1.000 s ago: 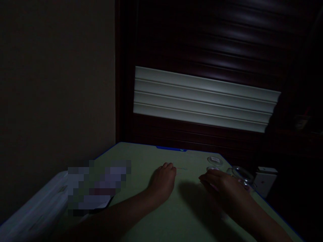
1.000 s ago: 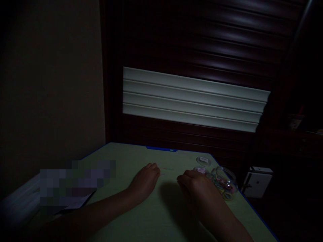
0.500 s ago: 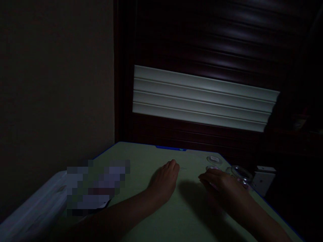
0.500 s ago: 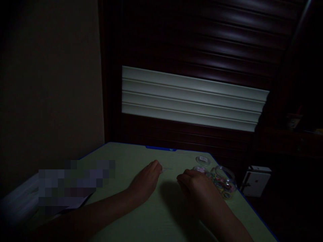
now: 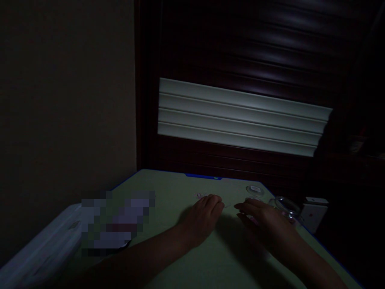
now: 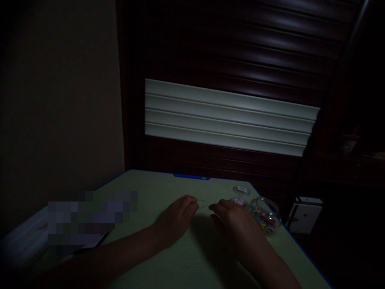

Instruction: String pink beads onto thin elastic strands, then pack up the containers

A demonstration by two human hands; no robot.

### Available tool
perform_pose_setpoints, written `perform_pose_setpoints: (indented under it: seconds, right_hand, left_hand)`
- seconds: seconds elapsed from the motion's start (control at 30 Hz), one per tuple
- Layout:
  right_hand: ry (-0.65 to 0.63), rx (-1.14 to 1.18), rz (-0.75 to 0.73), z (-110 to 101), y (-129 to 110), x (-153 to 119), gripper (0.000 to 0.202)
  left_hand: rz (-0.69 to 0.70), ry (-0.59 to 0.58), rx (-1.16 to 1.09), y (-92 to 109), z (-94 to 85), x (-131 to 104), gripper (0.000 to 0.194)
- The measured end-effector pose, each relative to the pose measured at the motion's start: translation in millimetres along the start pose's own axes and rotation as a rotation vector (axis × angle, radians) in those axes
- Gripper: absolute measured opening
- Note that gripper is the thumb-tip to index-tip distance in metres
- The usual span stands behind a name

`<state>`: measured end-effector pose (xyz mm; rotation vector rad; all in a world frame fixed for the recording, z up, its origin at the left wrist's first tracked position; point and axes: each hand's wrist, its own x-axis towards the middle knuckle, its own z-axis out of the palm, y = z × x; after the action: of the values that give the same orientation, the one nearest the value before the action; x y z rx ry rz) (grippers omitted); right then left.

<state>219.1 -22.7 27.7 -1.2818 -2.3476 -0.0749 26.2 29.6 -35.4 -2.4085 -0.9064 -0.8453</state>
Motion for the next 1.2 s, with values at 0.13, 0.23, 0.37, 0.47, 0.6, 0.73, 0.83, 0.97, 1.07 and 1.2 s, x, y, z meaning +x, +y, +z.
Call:
perform_pose_setpoints:
  seconds: [0.13, 0.23, 0.37, 0.47, 0.6, 0.73, 0.83, 0.97, 1.07, 1.2]
  right_hand:
    - [0.008, 0.029, -0.012, 0.7, 1.5, 1.3, 0.035]
    - [0.005, 0.03, -0.01, 0.3, 1.6, 1.5, 0.034]
    - [-0.001, 0.013, -0.012, -1.3, -1.3, 1.0, 0.028]
    - [-0.012, 0.007, -0.022, -2.6, -3.9, 1.4, 0.022]
    - [-0.012, -0.003, -0.013, -2.6, -3.8, 1.7, 0.021]
    - [-0.019, -0.004, 0.0, -1.4, -2.2, 1.5, 0.022]
    - [-0.037, -0.033, -0.002, -1.5, -2.8, 1.6, 0.02]
    - [-0.05, -0.054, -0.011, -1.8, -4.2, 0.8, 0.021]
    - [-0.057, -0.054, -0.004, -1.6, -4.4, 0.1, 0.02]
    - [-0.064, -0.076, 0.003, -3.8, -5.6, 0.4, 0.021]
  left_hand:
    - [0.095, 0.094, 0.008, 0.8, -1.8, 0.2, 0.016]
    - [0.145, 0.139, 0.007, 1.8, -5.0, 1.2, 0.014]
    - [0.229, 0.174, -0.006, 1.9, -6.9, 2.2, 0.013]
    - [0.245, 0.198, -0.016, 1.1, -5.7, 2.4, 0.013]
    - [0.226, 0.239, -0.021, 1.2, -4.1, 2.6, 0.012]
    - [0.231, 0.245, -0.021, 2.1, -5.6, 2.6, 0.015]
    - [0.233, 0.205, -0.022, 2.2, -7.3, 2.9, 0.017]
    - [0.239, 0.183, -0.019, 2.0, -8.6, 4.0, 0.019]
    - [0.242, 0.191, -0.022, 1.8, -8.2, 4.8, 0.02]
    - [0.243, 0.162, -0.012, 1.2, -7.1, 4.5, 0.018]
